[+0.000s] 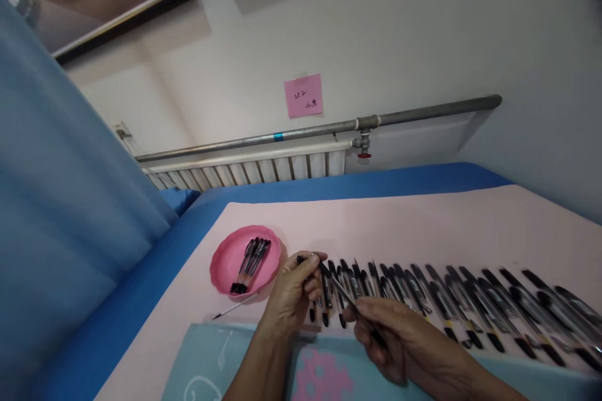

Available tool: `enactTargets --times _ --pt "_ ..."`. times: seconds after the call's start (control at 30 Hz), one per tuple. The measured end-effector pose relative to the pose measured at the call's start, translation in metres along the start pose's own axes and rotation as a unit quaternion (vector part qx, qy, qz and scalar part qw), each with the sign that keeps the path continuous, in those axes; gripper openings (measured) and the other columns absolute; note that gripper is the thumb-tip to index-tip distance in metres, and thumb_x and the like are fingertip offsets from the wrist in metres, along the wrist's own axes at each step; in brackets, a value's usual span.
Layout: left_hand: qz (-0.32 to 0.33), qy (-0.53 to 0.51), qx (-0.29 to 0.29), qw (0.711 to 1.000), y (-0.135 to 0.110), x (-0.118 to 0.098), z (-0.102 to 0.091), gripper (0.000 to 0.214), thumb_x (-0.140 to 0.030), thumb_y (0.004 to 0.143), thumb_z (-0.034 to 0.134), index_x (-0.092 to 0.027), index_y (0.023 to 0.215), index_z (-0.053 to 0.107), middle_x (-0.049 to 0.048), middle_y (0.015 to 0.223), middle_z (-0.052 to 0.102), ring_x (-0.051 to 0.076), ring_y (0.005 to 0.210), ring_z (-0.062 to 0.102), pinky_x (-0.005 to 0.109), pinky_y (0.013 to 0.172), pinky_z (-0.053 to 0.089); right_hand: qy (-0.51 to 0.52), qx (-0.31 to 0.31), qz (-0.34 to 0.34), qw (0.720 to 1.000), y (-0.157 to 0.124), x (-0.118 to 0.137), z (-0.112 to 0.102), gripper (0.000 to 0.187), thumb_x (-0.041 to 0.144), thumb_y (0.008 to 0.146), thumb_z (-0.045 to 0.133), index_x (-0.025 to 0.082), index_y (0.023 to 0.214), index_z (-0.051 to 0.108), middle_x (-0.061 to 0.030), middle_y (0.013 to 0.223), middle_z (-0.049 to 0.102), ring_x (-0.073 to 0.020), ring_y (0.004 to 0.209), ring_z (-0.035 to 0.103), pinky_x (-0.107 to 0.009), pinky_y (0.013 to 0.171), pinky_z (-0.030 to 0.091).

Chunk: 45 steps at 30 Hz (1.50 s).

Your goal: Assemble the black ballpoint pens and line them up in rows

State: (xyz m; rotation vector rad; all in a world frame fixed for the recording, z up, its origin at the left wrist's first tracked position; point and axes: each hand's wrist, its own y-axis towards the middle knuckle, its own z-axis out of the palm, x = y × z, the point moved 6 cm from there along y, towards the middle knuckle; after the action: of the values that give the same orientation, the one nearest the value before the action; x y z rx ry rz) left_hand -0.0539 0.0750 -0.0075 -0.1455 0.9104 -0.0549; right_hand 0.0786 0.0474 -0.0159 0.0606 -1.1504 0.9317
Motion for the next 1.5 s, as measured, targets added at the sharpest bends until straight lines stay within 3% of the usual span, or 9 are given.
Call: enactTargets --times 0.1,0.3,0.43,0.7,0.87,1.03,1.17,1.37,1.5 --pt "-0.003 0.001 -0.002 1.000 0.000 0.000 0.000 0.022 -0.025 0.066 0.068 -0.010 0.081 0.063 -0.0047 0.053 0.042 0.000 0.040 0.025 0.016 0.038 0.017 -0.039 -0.029 -0.022 0.999 0.001 0.002 -0.004 0.019 0.033 0.072 0.057 0.017 0.075 0.049 0.0064 0.053 0.043 -0.0035 0.038 0.035 -0.016 0.035 0.023" --pt "0.002 0.006 -0.011 1.000 0.000 -0.002 -0.001 0.024 -0.027 0.063 0.070 -0.010 0.079 0.063 -0.0051 0.052 0.042 0.000 0.040 0.024 0.017 0.037 0.016 -0.028 -0.053 -0.004 0.998 0.000 0.001 -0.004 0.025 0.043 0.074 0.052 0.018 0.075 0.051 0.0023 0.062 0.049 -0.0040 0.040 0.038 -0.015 0.032 0.018" --pt "0.006 0.003 -0.004 1.000 0.000 -0.003 -0.001 0.024 -0.027 0.064 0.069 -0.010 0.080 0.063 -0.0050 0.052 0.042 0.000 0.040 0.024 0.017 0.037 0.016 -0.025 -0.081 -0.017 0.996 0.000 0.004 -0.009 0.025 0.039 0.067 0.062 0.017 0.073 0.051 0.0044 0.058 0.046 -0.0026 0.040 0.037 -0.014 0.033 0.020" --pt "0.024 0.018 -0.018 0.999 -0.002 -0.005 0.000 0.025 -0.029 0.064 0.069 -0.010 0.079 0.062 -0.0055 0.051 0.042 0.000 0.039 0.024 0.017 0.037 0.016 -0.039 -0.072 0.003 0.997 0.002 0.000 -0.010 0.025 0.040 0.067 0.061 0.017 0.070 0.050 0.0047 0.056 0.045 -0.0023 0.038 0.034 -0.015 0.034 0.016" --pt "0.053 0.003 -0.067 0.996 0.001 -0.005 -0.010 0.024 -0.028 0.063 0.070 -0.011 0.075 0.059 -0.0068 0.050 0.040 0.000 0.038 0.026 0.016 0.035 0.018 -0.120 -0.116 -0.067 0.984 0.001 0.011 -0.018 0.024 0.040 0.067 0.058 0.017 0.073 0.051 0.0074 0.048 0.040 -0.0028 0.036 0.029 -0.017 0.035 0.018" --pt "0.111 -0.059 -0.149 0.981 0.004 -0.028 -0.037 0.024 -0.025 0.060 0.072 -0.011 0.072 0.055 -0.0067 0.054 0.042 -0.001 0.038 0.027 0.014 0.034 0.019 -0.162 -0.152 -0.092 0.971 -0.001 0.014 -0.028 0.018 0.032 0.067 0.058 0.018 0.072 0.051 0.0085 0.048 0.038 -0.0019 0.035 0.029 -0.018 0.036 0.019" --pt "0.080 -0.072 -0.116 0.987 0.005 -0.029 -0.036 0.017 -0.020 0.062 0.067 -0.012 0.072 0.055 -0.0036 0.061 0.048 0.000 0.039 0.031 0.015 0.035 0.022 -0.145 -0.140 -0.098 0.975 0.000 0.013 -0.029 0.019 0.035 0.071 0.053 0.017 0.074 0.050 0.0077 0.048 0.040 -0.0024 0.035 0.030 -0.018 0.036 0.018" --pt "-0.012 0.015 -0.040 0.999 -0.001 -0.005 -0.014 0.025 -0.018 0.064 0.067 -0.011 0.086 0.059 -0.0006 0.068 0.051 0.001 0.045 0.037 0.014 0.036 0.022 -0.120 -0.128 -0.096 0.980 0.003 0.010 -0.028 0.019 0.036 0.072 0.053 0.017 0.075 0.050 0.0078 0.048 0.039 -0.0031 0.035 0.029 -0.017 0.035 0.018" --pt "0.001 0.028 -0.045 0.999 0.001 -0.004 -0.015 0.021 -0.020 0.064 0.069 -0.010 0.080 0.058 -0.0014 0.063 0.050 0.001 0.043 0.037 0.014 0.035 0.021 -0.150 -0.111 -0.090 0.978 0.003 0.009 -0.024 0.019 0.036 0.074 0.051 0.017 0.076 0.050 0.0078 0.048 0.040 -0.0033 0.033 0.028 -0.018 0.035 0.018"
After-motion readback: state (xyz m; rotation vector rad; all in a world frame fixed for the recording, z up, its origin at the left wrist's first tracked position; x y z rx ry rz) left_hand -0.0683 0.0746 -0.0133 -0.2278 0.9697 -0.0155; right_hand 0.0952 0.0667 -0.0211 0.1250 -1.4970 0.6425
